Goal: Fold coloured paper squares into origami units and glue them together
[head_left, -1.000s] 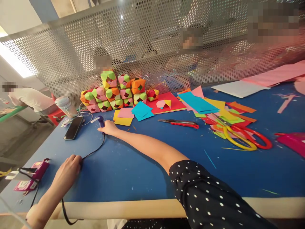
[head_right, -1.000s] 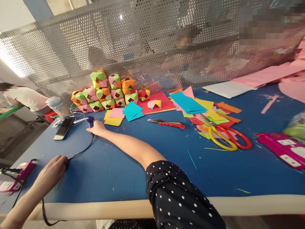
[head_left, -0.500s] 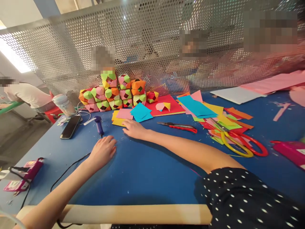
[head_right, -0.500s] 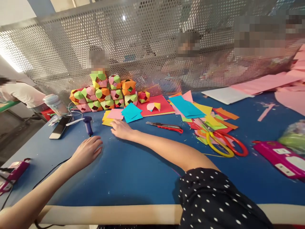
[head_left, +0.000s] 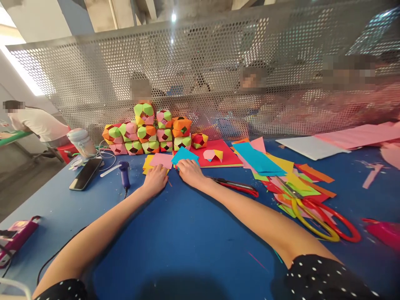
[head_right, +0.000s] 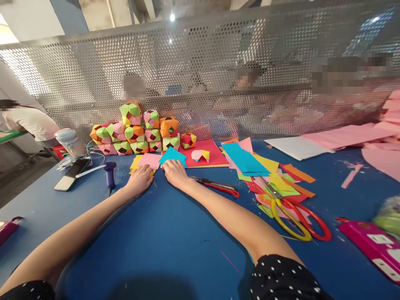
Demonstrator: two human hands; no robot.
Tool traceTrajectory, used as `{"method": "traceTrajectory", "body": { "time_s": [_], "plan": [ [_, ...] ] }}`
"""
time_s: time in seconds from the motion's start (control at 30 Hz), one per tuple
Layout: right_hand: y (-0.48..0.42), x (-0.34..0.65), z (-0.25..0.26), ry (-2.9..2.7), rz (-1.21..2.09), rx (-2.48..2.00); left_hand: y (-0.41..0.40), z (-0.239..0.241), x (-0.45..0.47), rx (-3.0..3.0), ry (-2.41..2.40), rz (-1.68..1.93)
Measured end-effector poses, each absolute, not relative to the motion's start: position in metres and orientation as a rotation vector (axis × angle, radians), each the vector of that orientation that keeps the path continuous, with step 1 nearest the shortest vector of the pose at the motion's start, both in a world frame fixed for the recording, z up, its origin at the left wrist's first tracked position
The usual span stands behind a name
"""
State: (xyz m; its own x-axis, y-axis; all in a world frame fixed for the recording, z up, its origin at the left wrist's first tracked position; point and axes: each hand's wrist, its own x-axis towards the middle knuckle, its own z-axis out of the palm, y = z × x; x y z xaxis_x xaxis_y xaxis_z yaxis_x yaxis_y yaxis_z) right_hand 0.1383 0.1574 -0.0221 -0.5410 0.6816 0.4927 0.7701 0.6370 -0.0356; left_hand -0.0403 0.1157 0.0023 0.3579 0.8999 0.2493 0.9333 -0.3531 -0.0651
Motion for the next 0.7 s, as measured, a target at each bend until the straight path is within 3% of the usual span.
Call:
{"method": "traceTrajectory", "body": {
  "time_s": [0.4, 0.7],
  "plan": [
    [0.185, 0.100, -0.016, -2.590, -0.192, -0.940, 0.121, -0.014, -0.052, -2.430, -1.651, -0.464],
    [0.180, 0.101, -0.019, -2.297, 0.076, -1.102, 0.118, -0.012, -0.050, -2.406, -1.690, -0.620]
  ]
}}
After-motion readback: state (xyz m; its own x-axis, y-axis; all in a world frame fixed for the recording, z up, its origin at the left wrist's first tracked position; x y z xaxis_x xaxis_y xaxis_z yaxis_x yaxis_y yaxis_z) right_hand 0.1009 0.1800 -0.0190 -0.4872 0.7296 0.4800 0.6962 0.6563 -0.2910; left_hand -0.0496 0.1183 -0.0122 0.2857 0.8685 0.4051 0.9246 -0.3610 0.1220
